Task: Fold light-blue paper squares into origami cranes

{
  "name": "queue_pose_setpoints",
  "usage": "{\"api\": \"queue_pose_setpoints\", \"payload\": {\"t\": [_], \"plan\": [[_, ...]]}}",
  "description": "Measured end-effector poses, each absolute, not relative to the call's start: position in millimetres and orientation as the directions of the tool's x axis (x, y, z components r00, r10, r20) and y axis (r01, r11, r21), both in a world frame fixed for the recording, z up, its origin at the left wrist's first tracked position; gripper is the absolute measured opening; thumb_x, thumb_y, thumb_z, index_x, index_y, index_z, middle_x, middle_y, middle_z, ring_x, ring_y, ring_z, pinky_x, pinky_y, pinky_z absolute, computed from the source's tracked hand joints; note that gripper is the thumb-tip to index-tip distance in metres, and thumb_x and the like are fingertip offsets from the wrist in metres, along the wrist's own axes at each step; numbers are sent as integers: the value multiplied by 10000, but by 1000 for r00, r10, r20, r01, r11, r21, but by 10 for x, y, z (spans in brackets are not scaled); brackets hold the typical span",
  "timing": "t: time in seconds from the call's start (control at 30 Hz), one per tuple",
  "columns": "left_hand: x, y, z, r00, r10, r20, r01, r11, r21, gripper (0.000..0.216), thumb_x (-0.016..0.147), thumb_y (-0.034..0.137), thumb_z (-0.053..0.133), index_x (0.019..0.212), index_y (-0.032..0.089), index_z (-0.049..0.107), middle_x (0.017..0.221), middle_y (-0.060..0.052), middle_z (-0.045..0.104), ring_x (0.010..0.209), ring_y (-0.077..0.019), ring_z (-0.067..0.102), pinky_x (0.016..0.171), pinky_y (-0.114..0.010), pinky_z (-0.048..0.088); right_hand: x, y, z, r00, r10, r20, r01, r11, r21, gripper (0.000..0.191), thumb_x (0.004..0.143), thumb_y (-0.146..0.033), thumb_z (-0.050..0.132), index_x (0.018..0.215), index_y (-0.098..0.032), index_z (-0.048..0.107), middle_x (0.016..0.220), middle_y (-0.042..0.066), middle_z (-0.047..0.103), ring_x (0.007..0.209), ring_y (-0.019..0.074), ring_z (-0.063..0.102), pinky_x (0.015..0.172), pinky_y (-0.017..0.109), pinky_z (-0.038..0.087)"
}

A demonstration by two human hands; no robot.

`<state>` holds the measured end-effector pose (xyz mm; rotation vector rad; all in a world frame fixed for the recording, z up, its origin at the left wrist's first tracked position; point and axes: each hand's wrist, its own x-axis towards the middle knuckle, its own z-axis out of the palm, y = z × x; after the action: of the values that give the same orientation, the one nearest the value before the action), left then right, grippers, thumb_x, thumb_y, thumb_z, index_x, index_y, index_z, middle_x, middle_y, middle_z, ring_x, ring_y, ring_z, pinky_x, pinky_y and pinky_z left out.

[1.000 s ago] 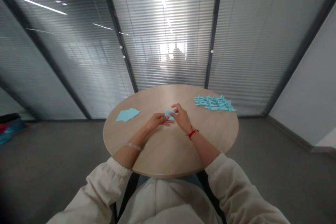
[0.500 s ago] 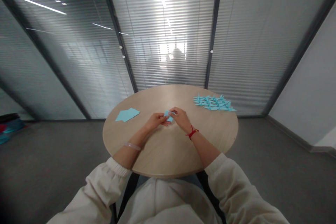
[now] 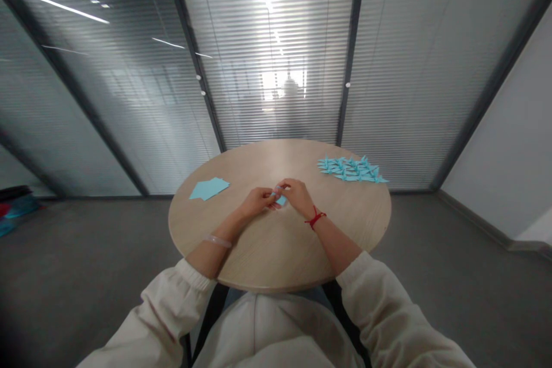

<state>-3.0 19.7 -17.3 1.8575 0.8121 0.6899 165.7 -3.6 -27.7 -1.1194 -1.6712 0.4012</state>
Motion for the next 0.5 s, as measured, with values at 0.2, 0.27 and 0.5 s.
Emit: {"api": "queue_pose_setpoints", "payload": {"t": [0.2, 0.27, 0.5], "plan": [[-42, 198, -165, 615, 779, 121, 253, -340, 906, 380, 766, 475, 637, 751, 96, 650, 693, -88, 710, 593, -143, 656, 586, -224, 497, 1654, -25, -286, -26, 826, 563, 442, 515, -734, 151, 768, -308, 641, 745, -181, 719, 758, 48, 709, 719, 171, 625, 666, 260, 454], [-46, 204, -165, 615, 779, 122, 263, -348, 900, 386, 770, 482, 636, 743, 97, 651, 684, -90, 710, 583, -139, 653, 581, -220, 495, 1651, -24, -285, -24, 824, 567, 436, 519, -735, 150, 767, -307, 641, 739, -182, 719, 757, 48, 711, 721, 174, 628, 673, 263, 456], [-44, 232, -185, 623, 773, 116, 267, -349, 898, 373, 789, 466, 628, 766, 94, 651, 708, -103, 718, 584, -137, 655, 594, -228, 506, 1655, -35, -267, -16, 829, 558, 432, 509, -744, 155, 762, -317, 643, 727, -184, 714, 757, 44, 709, 723, 172, 625, 677, 262, 443]]}}
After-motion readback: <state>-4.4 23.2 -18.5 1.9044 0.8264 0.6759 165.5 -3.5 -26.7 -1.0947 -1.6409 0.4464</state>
